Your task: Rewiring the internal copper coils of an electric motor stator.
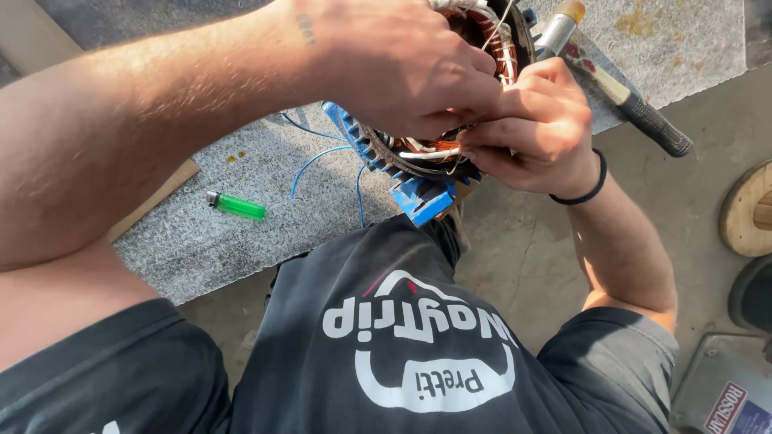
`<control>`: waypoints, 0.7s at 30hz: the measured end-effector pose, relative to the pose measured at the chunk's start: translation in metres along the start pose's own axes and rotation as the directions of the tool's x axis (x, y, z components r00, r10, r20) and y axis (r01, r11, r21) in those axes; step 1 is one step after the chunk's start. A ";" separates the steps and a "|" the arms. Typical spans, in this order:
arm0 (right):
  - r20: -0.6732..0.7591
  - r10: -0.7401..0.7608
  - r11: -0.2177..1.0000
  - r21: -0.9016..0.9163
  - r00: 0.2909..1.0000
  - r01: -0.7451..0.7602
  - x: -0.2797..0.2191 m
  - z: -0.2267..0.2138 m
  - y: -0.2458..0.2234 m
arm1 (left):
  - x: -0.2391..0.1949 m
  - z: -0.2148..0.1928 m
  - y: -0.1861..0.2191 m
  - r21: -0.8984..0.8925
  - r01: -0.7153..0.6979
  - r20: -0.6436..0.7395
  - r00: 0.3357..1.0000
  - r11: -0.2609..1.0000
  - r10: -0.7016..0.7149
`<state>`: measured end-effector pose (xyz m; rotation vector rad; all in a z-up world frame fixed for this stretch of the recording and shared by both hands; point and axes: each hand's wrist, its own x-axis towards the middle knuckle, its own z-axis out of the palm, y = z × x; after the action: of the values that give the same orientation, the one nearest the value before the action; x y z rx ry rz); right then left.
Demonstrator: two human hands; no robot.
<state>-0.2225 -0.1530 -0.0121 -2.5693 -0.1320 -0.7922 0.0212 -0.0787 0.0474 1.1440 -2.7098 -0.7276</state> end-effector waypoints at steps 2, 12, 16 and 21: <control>-0.009 0.002 1.000 -0.008 1.000 -0.002 -0.001 0.000 0.000 | -0.011 0.000 0.002 -0.009 -0.127 -0.152 0.981 0.992 0.124; 0.144 0.103 0.989 0.088 0.984 -0.117 0.008 -0.009 -0.003 | -0.026 0.033 0.016 -0.236 -0.274 -0.392 0.905 0.932 0.166; 0.256 0.185 0.978 0.047 0.949 -0.203 0.016 -0.011 -0.009 | -0.026 0.042 0.022 -0.288 -0.283 -0.506 0.856 0.915 0.106; 0.242 0.171 0.982 0.041 0.955 -0.186 0.017 -0.008 -0.015 | -0.030 0.050 0.022 -0.281 -0.321 -0.589 0.802 0.904 0.101</control>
<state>-0.2159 -0.1442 0.0091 -2.5630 0.0029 -0.4066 0.0138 -0.0252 0.0165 0.7787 -2.0447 -0.6873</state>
